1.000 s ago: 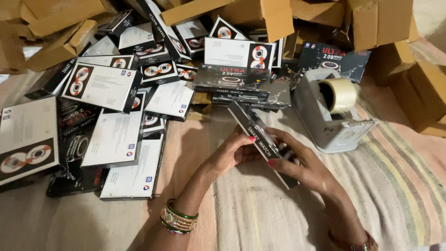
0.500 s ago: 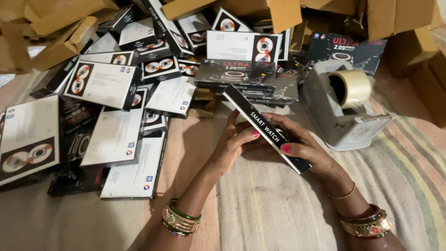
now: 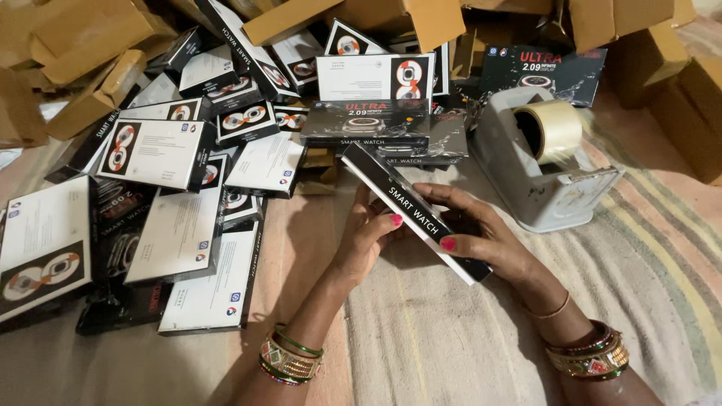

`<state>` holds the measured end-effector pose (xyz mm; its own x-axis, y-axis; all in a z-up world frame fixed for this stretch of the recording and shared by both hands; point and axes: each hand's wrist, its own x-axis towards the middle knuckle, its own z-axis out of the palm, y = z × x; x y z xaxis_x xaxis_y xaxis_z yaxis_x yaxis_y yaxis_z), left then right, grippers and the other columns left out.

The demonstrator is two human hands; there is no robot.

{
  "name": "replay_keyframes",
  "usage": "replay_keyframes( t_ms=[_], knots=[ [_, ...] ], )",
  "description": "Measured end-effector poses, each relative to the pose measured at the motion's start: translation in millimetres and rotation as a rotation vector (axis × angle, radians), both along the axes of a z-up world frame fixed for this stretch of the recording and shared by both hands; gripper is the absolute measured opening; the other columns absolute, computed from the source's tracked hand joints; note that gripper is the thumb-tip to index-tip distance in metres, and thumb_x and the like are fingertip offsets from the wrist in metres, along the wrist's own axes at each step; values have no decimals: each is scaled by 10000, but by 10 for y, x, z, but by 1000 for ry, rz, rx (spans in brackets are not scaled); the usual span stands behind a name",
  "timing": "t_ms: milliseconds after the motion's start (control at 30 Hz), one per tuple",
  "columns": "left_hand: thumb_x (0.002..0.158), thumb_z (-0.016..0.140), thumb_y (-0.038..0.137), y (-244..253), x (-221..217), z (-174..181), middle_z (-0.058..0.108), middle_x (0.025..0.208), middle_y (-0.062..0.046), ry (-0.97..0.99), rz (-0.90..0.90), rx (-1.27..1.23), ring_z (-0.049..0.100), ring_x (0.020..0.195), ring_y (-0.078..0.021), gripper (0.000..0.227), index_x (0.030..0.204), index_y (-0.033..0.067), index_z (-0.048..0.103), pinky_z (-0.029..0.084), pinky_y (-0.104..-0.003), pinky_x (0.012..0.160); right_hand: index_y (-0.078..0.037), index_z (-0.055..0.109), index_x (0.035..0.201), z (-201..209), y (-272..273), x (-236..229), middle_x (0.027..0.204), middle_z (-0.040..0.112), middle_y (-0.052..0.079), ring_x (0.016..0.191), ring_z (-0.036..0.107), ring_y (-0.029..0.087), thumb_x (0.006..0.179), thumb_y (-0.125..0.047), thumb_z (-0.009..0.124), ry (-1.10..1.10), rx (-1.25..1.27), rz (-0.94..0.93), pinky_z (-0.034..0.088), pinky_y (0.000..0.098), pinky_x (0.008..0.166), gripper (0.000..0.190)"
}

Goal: The person opens a smartwatch box, places the watch and accessories inside, closes the box, puts it into a cardboard shipping box, and seals the box with packing tape. The process is repeated for multiple units.

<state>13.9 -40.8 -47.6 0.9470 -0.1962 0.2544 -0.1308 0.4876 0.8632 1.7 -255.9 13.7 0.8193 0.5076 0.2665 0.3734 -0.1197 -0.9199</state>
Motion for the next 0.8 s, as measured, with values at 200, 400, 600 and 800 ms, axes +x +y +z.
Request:
replay_keyframes(
  t_ms=[200, 400, 600, 800],
  knots=[
    [814, 687, 233, 22, 66, -310, 606, 1189, -97, -14, -69, -197, 603, 1122, -215, 705, 1424, 38, 391, 508, -393, 1027, 25, 468, 1548, -93, -70, 66, 1269, 608, 255, 1032, 642, 290, 795, -308, 590, 302, 277, 24, 521, 357, 919, 832],
    [901, 651, 446, 10, 44, -208, 630, 1223, -114, 223, -25, -307, 613, 1135, -238, 635, 1368, 34, 527, 480, -405, 1026, 28, 403, 1537, -111, -72, -19, 1303, 614, 203, 1120, 622, 211, 837, -268, 564, 317, 342, 78, 502, 300, 970, 778],
    [834, 624, 604, 6, -116, 170, 619, 1291, -94, 292, -102, -374, 606, 1208, -241, 803, 1412, 62, 490, 482, -427, 1071, 28, 389, 1508, -104, -97, -11, 1406, 580, 168, 1227, 589, 204, 782, -233, 590, 226, 380, 29, 457, 308, 1073, 797],
    [768, 582, 685, -7, -177, 209, 599, 1329, -94, 371, -176, -533, 590, 1229, -262, 906, 1433, 82, 468, 509, -453, 1018, 50, 449, 1513, -187, -267, 0, 1346, 610, 184, 1180, 614, 207, 806, -269, 569, 177, 519, -72, 472, 291, 1048, 785]
  ],
)
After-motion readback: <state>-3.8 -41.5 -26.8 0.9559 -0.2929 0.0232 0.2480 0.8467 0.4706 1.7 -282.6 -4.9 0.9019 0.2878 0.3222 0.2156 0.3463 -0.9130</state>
